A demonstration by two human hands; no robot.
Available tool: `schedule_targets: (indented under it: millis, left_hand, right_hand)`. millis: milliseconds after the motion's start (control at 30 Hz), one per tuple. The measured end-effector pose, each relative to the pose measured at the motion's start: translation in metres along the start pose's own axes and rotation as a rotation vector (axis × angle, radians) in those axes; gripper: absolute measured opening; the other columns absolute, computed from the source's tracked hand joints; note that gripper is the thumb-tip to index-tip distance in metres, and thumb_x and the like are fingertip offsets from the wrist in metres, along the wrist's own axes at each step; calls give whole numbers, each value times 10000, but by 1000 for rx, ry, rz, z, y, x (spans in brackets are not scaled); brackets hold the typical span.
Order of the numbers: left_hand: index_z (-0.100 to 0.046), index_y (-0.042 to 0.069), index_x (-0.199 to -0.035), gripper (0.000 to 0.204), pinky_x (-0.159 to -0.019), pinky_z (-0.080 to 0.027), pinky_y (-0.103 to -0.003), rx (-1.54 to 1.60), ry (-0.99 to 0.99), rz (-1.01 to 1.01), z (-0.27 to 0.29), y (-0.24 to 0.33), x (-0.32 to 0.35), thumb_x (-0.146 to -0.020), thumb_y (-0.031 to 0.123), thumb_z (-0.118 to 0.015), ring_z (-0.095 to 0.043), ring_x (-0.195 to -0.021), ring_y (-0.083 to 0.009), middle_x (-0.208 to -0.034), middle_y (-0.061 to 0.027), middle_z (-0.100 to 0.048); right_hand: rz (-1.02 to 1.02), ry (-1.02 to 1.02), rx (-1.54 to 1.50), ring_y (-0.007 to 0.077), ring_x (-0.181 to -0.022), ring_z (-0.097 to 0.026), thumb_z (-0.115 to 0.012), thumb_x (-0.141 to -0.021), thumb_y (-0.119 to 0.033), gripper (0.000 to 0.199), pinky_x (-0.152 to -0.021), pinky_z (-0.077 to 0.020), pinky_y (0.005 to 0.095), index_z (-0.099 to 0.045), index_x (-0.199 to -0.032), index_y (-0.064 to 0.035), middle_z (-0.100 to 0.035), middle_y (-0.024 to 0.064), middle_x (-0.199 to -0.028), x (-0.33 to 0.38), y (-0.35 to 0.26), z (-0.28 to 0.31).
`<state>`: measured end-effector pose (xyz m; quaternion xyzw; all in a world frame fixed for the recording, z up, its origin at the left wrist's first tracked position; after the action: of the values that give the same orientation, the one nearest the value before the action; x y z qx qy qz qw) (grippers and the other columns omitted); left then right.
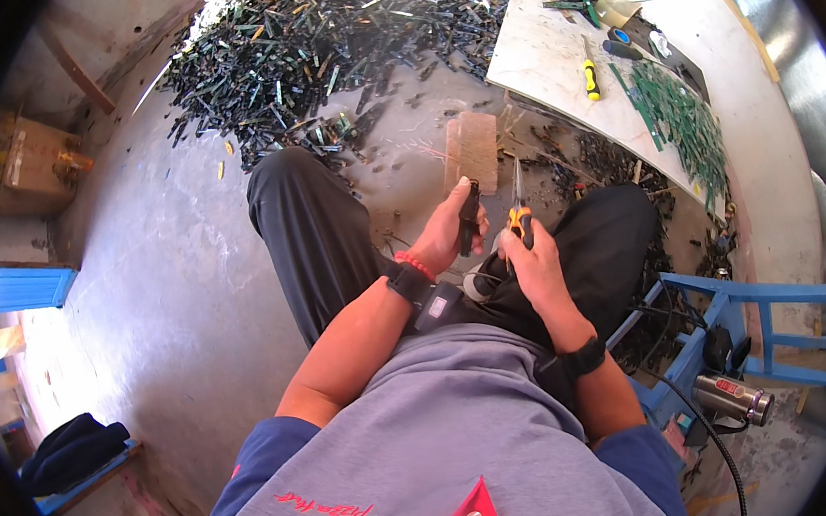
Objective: The person sits on a low stool and uses a screwdriver and pliers to remove components from small green circuit boards. They pry off parts, cut wires, and drop the processed boards onto a large pile on the floor.
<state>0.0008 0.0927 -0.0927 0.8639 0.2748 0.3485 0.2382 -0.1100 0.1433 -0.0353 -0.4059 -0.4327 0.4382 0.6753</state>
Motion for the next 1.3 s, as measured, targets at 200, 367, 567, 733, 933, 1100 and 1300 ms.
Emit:
schedule_targets:
  millis: [200,367,567,733,933,1100,1300]
  left_hand:
    - [-494,71,-834,517,-480,-458,-318,-124,-73,98,-17,-5,10,-964,541,-322,-492,-521,-173,-655,-49,-504]
    - [-503,70,-858,531,-469,-460,-318,-161,-169,103,-18,-16,7,-962,554,-313,-486,-497,-167,-649,-48,-508]
    - [-502,81,-769,593,-474,-424,-326,-37,-207,219,-27,-24,12,-953,593,-269,-410,-436,-156,-613,-47,-495]
    - [-490,84,-767,565,-468,-397,-318,-47,-195,248,-24,-29,11,-962,573,-285,-366,-416,-145,-585,-33,-458]
    - [-484,80,-782,512,-457,-381,-315,-38,-144,198,-15,-24,7,-971,531,-332,-333,-402,-135,-549,-7,-397]
    - [-489,63,-781,513,-447,-379,-320,-22,53,98,6,-11,4,-971,517,-347,-330,-397,-144,-546,-13,-393]
    - [-493,40,-779,521,-448,-396,-333,-8,92,89,6,-10,3,-972,504,-352,-338,-395,-153,-555,-26,-403]
  right_hand:
    - [18,-2,-262,98,-648,-552,-622,-867,-198,255,-576,-432,252,-549,-1005,3,-564,12,-759,-37,-12,2]
    - [-44,-124,-420,83,-719,-556,-647,-859,-111,228,-611,-435,225,-549,-1046,-24,-566,-2,-832,-43,0,-12]
    - [-17,-51,-560,86,-699,-545,-656,-849,-89,255,-615,-438,223,-540,-1069,-32,-585,1,-869,-46,4,-3]
    - [1,-25,-562,93,-709,-551,-651,-852,-80,252,-634,-449,225,-537,-1071,-27,-586,3,-879,-48,1,2]
    - [43,22,-421,100,-722,-570,-596,-884,-112,206,-647,-459,232,-528,-1050,-12,-595,22,-869,-48,1,7]
    - [-48,-43,-172,95,-701,-574,-563,-866,-143,224,-624,-459,236,-519,-1023,10,-607,48,-781,-28,-9,13]
    - [-61,-174,373,433,-897,-587,-567,-838,-205,358,-767,-466,450,-519,-1137,-15,-615,258,-900,6,22,6]
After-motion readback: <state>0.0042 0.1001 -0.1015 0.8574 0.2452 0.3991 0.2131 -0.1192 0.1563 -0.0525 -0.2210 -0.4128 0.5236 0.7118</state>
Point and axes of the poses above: each hand's wrist, its own x-axis away from the middle knuckle, its own z-axis out of the back of the hand, y = z × x, the point moved 10 cm from there along -x, towards the middle knuckle
